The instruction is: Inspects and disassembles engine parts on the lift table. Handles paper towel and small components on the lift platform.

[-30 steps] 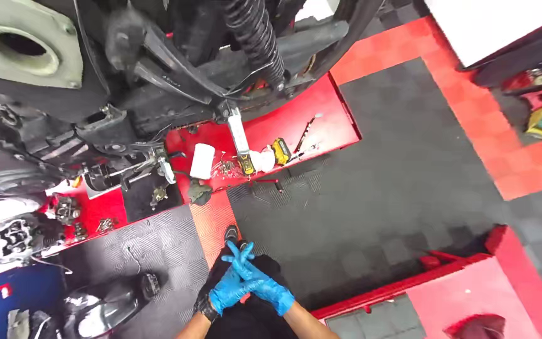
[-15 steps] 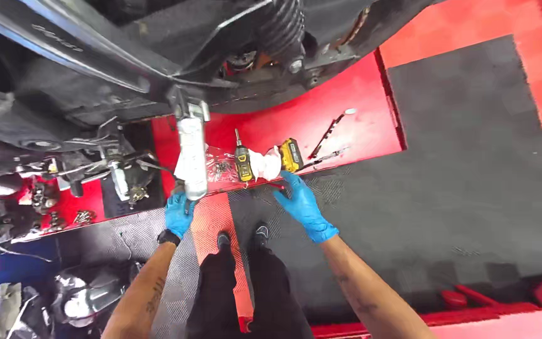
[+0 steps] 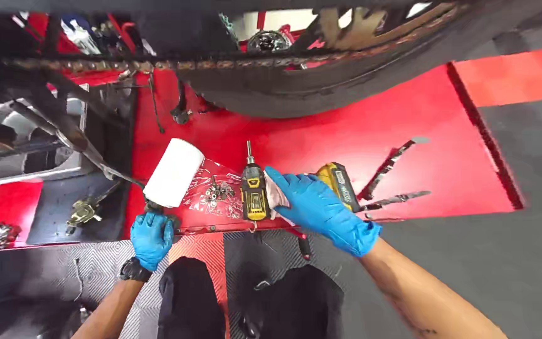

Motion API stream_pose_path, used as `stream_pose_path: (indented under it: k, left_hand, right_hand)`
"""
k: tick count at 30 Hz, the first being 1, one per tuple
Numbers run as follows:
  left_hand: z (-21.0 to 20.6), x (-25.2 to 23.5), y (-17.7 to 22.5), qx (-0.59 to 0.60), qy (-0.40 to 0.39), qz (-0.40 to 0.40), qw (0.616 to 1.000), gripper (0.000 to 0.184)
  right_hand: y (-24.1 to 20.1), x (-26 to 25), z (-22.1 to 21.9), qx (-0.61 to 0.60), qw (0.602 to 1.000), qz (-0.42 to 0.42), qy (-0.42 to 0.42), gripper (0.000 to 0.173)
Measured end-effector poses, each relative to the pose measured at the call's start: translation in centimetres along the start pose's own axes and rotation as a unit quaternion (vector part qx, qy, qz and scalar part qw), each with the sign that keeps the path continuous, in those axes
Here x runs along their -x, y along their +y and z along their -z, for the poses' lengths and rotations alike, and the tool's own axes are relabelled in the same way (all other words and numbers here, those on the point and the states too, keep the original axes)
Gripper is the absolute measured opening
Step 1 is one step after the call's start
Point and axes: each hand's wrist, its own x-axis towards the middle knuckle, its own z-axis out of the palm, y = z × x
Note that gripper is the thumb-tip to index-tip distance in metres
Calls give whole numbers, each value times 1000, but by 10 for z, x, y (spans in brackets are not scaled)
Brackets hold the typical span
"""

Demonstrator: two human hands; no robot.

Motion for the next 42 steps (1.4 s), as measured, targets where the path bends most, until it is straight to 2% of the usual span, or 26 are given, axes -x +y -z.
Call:
stream_pose_path:
  k: [4, 11, 13, 14, 16, 18, 20, 23, 26, 28, 30, 35, 38, 42]
  left_hand:
    - [-2, 2, 1, -2, 21, 1, 1000, 37]
    - [-7, 3, 2, -12, 57, -4, 998, 38]
    - [-6, 2, 3, -11, 58, -7, 998, 37]
    - [-5, 3, 4, -11, 57, -8, 998, 37]
    - [-5, 2, 3, -10, 60, -12, 998, 38]
    - [-6, 5, 1, 3, 62, -15, 998, 38]
    - [-6, 3, -5, 35, 84, -23, 996, 38]
    - [5, 11, -1, 92, 143, -26, 985, 36]
    - [35, -3, 28, 136, 188, -72, 970, 32]
    - [43, -20, 49, 193, 142, -95, 966, 28]
    - [40, -38, 63, 228, 47, -115, 966, 29]
    - [26, -43, 77, 190, -85, -92, 974, 42]
    - [22, -37, 79, 183, -91, -78, 976, 41]
    - [23, -30, 80, 206, -73, -57, 974, 33]
  right_hand:
    - [7, 3, 2, 14, 1000, -17, -15, 96]
    - [66, 22, 7, 43, 999, -27, -7, 105]
    - [74, 34, 13, 45, 999, 2, 24, 108]
    - [74, 41, 17, 44, 996, 39, 67, 106]
    - [59, 49, 26, 31, 974, 141, 174, 86]
    - [25, 44, 19, 18, 950, 234, 205, 55]
    - [-10, 26, 2, 72, 938, 287, 180, 38]
    - [-41, -4, -22, 222, 932, 266, 109, 33]
    - [-49, -20, -37, 221, 938, 259, 68, 22]
    - [-48, -20, -39, 183, 943, 267, 82, 17]
    - [-44, -19, -38, 156, 946, 267, 94, 14]
    - [-35, -19, -23, 98, 949, 267, 137, 14]
    - [-36, -32, -10, 35, 952, 256, 162, 22]
    - [-47, -61, 7, -50, 961, 233, 143, 21]
